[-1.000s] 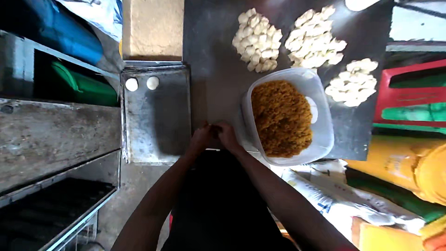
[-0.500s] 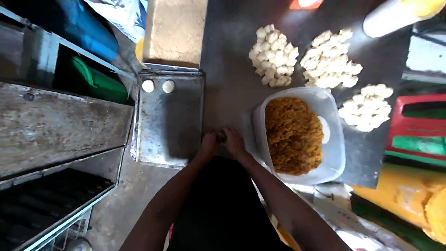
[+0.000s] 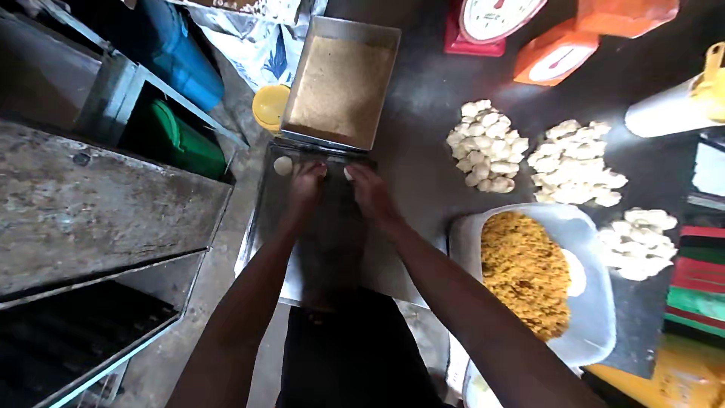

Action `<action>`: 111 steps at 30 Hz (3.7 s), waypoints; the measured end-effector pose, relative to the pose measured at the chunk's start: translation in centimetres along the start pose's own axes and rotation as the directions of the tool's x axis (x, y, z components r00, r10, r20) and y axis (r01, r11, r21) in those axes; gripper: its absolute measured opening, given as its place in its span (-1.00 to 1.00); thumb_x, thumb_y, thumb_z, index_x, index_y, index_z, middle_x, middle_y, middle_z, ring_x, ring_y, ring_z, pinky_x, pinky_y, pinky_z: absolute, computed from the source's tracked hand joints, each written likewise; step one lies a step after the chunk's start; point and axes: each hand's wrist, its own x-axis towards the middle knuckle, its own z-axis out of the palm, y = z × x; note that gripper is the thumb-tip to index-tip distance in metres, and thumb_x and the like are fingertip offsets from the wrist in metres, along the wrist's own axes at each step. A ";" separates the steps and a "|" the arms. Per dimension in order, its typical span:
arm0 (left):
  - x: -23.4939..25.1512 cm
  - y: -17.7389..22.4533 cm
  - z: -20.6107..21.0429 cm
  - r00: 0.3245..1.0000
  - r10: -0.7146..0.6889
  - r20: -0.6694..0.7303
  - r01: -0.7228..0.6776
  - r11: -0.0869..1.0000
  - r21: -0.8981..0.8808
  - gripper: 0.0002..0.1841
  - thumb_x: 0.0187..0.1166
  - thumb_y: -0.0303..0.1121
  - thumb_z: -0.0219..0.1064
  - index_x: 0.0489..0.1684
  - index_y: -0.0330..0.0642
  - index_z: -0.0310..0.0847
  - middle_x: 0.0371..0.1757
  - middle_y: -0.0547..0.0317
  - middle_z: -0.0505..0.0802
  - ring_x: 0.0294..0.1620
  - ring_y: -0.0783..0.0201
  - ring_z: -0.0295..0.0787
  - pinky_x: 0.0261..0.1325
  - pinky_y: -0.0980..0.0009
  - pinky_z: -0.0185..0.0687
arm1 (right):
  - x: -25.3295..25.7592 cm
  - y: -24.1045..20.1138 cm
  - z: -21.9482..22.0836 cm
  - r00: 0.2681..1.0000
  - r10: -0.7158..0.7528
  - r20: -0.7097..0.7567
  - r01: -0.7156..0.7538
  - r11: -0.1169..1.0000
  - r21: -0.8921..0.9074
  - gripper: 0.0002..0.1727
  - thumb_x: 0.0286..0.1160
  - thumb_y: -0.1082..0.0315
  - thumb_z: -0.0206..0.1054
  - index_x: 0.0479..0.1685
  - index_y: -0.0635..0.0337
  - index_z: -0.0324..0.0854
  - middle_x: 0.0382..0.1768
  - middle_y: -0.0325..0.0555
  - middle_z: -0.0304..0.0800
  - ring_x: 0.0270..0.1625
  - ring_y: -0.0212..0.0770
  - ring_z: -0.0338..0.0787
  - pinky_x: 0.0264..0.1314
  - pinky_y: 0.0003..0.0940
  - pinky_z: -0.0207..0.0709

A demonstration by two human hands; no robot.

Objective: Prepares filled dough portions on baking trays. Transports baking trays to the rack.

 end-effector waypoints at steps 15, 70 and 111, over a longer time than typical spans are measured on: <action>-7.3 3.4 -1.4 0.996 -0.084 0.027 0.085 0.996 -0.027 -0.52 0.71 -0.19 0.28 0.60 -0.07 0.54 0.64 -0.06 0.56 0.64 -0.01 0.49 0.63 -0.05 0.46 | -1.1 4.7 -11.1 0.990 0.117 0.082 -0.128 0.980 0.155 -0.64 0.72 0.23 0.28 0.39 0.05 0.74 0.45 -0.02 0.72 0.46 -0.10 0.73 0.55 -0.09 0.59; -17.4 28.6 6.4 0.987 0.135 0.084 -0.035 0.698 -0.716 -0.79 0.50 -0.45 0.51 0.01 -0.30 0.80 -0.05 0.06 0.88 -0.11 0.25 0.89 -0.05 0.32 0.92 | -26.1 -0.5 -19.4 0.736 0.676 0.013 -0.383 0.401 0.832 -0.77 0.52 0.47 0.44 0.11 0.25 0.80 -0.05 -0.04 0.89 -0.18 -0.20 0.91 -0.15 -0.31 0.88; -12.8 27.0 8.4 0.888 0.163 0.430 0.221 0.668 -0.711 -0.66 0.78 -0.32 0.20 0.41 -0.22 0.63 0.19 0.03 0.86 0.16 0.16 0.85 0.27 0.14 0.79 | -30.7 11.1 -20.1 0.808 0.561 0.180 -0.468 0.796 -0.383 -0.63 0.50 0.57 0.33 0.29 0.34 0.66 0.31 0.32 0.66 0.32 0.37 0.70 0.19 0.26 0.68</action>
